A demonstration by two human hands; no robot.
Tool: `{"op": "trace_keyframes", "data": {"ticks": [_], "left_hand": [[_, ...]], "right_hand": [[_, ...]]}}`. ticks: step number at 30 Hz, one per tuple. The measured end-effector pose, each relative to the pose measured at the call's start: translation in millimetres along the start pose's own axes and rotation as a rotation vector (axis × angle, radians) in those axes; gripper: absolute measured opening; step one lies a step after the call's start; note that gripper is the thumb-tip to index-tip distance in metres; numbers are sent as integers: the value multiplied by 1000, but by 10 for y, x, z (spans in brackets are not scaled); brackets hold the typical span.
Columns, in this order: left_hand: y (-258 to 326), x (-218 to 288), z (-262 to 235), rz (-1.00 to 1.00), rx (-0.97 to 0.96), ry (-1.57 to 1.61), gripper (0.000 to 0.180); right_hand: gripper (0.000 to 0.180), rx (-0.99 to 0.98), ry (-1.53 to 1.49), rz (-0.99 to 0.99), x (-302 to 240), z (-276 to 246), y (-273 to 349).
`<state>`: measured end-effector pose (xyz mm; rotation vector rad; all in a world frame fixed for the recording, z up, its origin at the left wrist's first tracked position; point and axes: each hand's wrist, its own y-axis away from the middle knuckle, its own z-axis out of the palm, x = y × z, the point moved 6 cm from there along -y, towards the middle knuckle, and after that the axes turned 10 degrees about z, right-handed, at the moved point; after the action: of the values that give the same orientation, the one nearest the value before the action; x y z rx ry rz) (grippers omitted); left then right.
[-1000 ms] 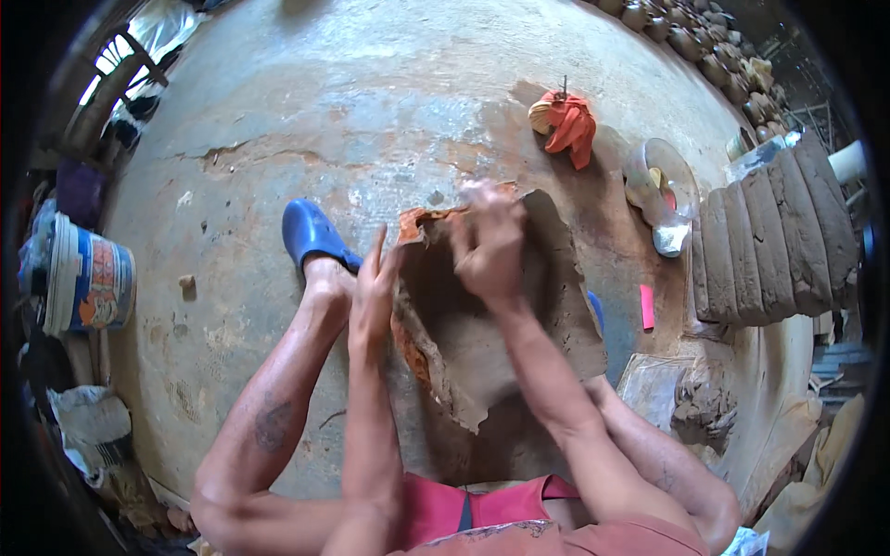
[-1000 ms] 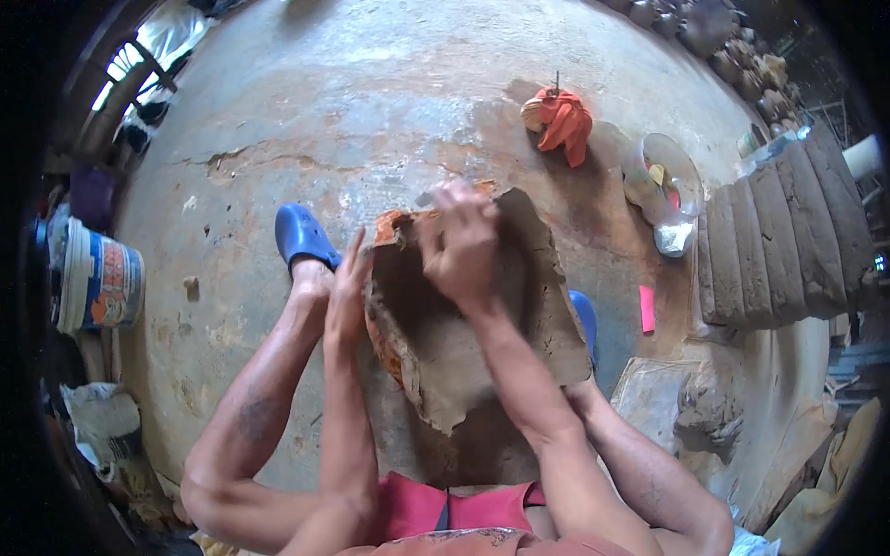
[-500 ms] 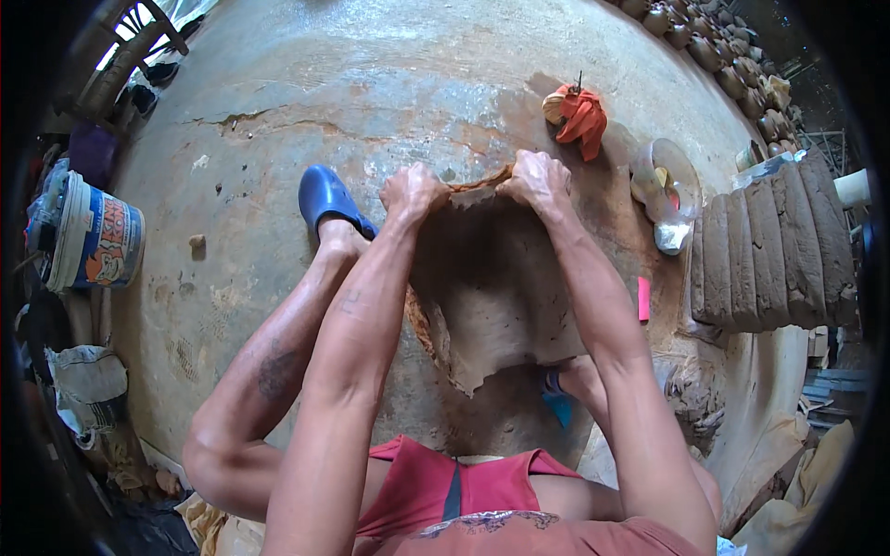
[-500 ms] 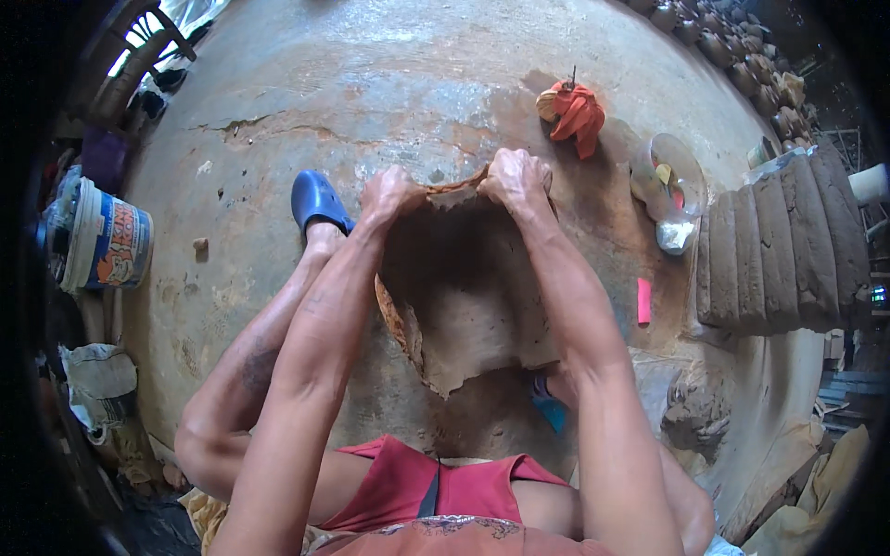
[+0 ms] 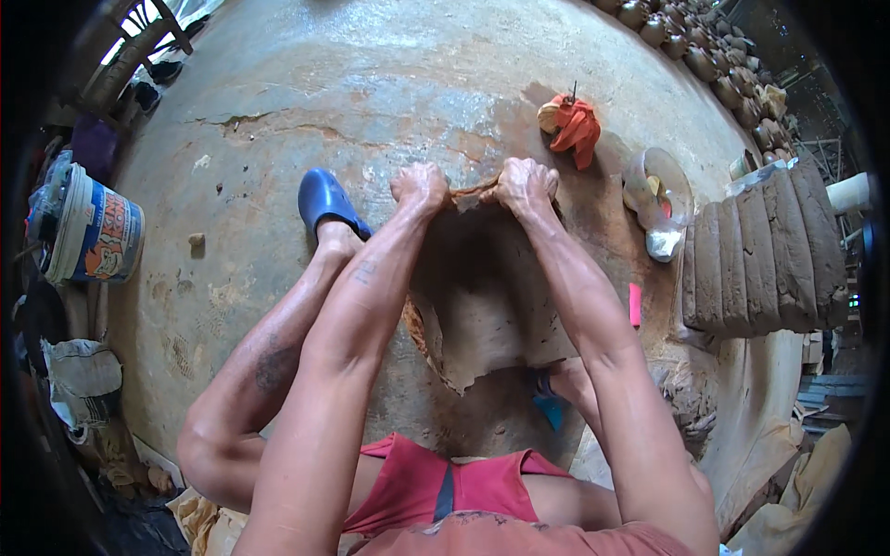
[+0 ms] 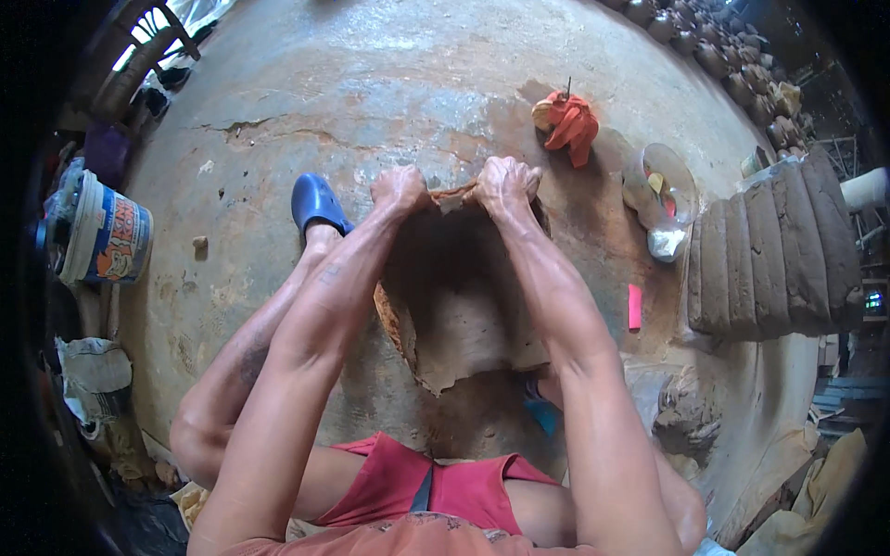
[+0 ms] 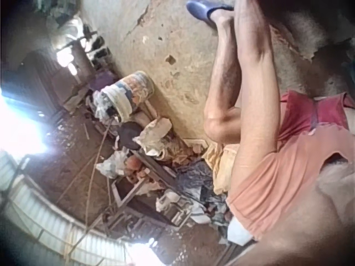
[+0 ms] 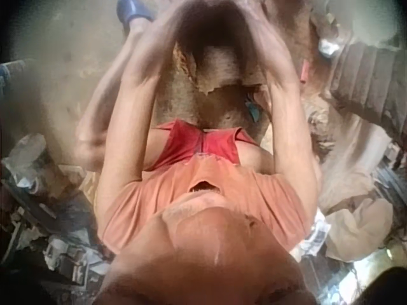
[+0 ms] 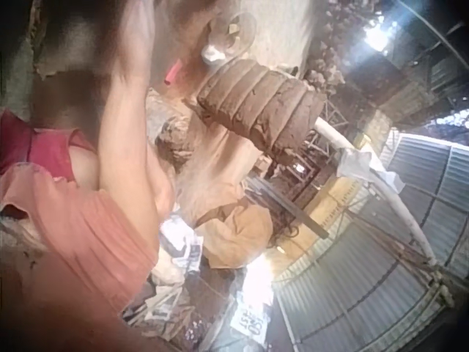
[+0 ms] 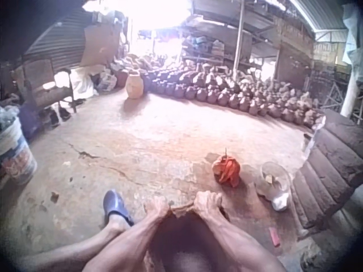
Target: The person separates two halves of a mold to reveal a clay pot, then uses a small red tool to scrape and smooth a large piece of clay, and finally presses the clay into the interior of a different mold by hand.
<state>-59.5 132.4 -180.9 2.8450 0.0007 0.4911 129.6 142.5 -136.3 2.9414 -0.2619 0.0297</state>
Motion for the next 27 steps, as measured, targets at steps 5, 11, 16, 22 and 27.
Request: {"op": "trace_keyframes", "data": {"ticks": [5,11,16,22,27], "left_hand": [[20,-36,126,48,69,-5,27],[8,-4,83,29,-92,20,41],[-17,153,103,79,-53,-60,47],[-180,-37,226,153,-90,-41,79],[-230,-93,250,153,-62,167,57]], "right_hand": [[56,-35,133,-18,-98,132,55],[56,118,38,-43,-149,68,94],[52,191,79,-14,-73,168,21],[60,76,115,68,-234,112,124],[60,-37,90,72,-251,-50,260]]}}
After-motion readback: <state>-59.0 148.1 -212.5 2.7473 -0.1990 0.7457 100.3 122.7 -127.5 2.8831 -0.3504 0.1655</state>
